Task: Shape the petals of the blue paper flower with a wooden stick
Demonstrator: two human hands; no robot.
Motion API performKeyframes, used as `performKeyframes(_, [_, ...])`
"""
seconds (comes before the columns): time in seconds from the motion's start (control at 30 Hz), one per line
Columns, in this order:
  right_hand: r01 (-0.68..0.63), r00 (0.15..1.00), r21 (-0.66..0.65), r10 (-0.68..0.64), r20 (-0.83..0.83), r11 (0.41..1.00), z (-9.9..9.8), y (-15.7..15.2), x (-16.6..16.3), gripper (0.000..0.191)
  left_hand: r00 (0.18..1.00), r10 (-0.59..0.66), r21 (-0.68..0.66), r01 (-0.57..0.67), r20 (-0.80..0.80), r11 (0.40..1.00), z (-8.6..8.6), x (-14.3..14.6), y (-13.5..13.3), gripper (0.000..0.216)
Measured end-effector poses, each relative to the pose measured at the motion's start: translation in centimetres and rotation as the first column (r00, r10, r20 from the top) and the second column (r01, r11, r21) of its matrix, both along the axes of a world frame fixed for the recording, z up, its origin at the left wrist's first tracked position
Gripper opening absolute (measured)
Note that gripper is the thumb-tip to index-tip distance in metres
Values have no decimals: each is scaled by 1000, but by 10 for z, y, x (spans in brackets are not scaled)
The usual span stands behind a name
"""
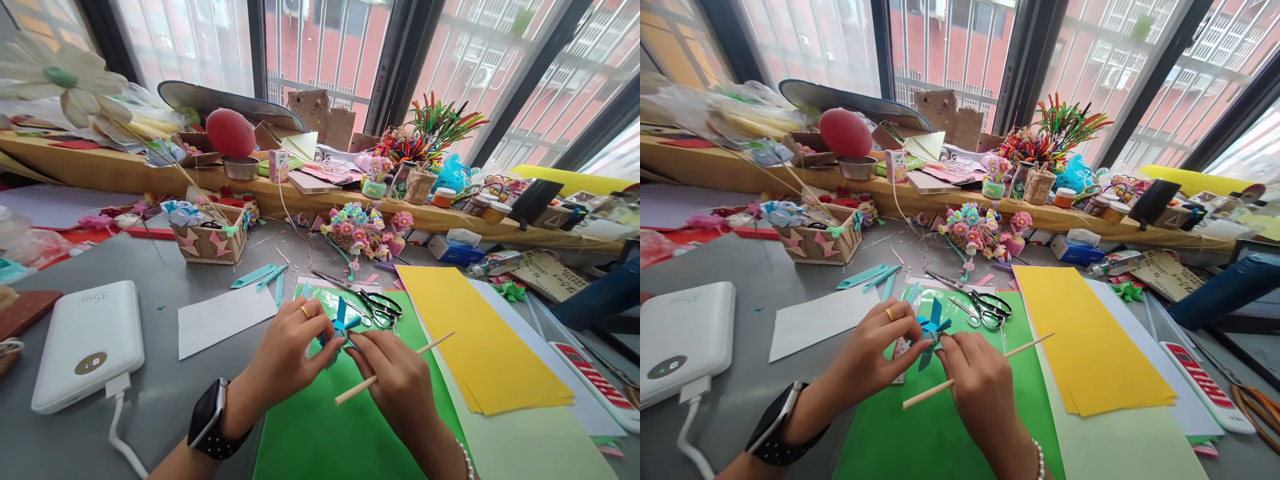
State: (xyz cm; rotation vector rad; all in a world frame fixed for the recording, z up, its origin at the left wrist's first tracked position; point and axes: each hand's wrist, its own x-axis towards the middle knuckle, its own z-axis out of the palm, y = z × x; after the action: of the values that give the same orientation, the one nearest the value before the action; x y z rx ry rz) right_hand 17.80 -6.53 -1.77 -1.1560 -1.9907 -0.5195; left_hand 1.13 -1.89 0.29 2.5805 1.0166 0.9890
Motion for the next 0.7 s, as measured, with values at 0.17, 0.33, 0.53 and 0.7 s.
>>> performKeyframes(0.17, [-10, 999, -13, 10, -46, 1000, 2, -1, 0, 18, 997, -32, -134, 42, 73, 990, -3, -2, 5, 17])
performKeyframes(0.33, [-1, 998, -23, 0, -57, 1000, 3, -1, 0, 20, 994, -36, -182, 55, 104, 982, -1, -3, 7, 18])
performKeyframes(0.53, [14, 996, -56, -19, -86, 998, -3, -1, 0, 19, 996, -33, -184, 49, 88, 982, 0, -4, 9, 17])
performKeyframes(0.7, [45, 997, -32, -47, -63, 998, 0, -2, -2, 20, 995, -20, -194, 38, 94, 980, -4, -2, 8, 18])
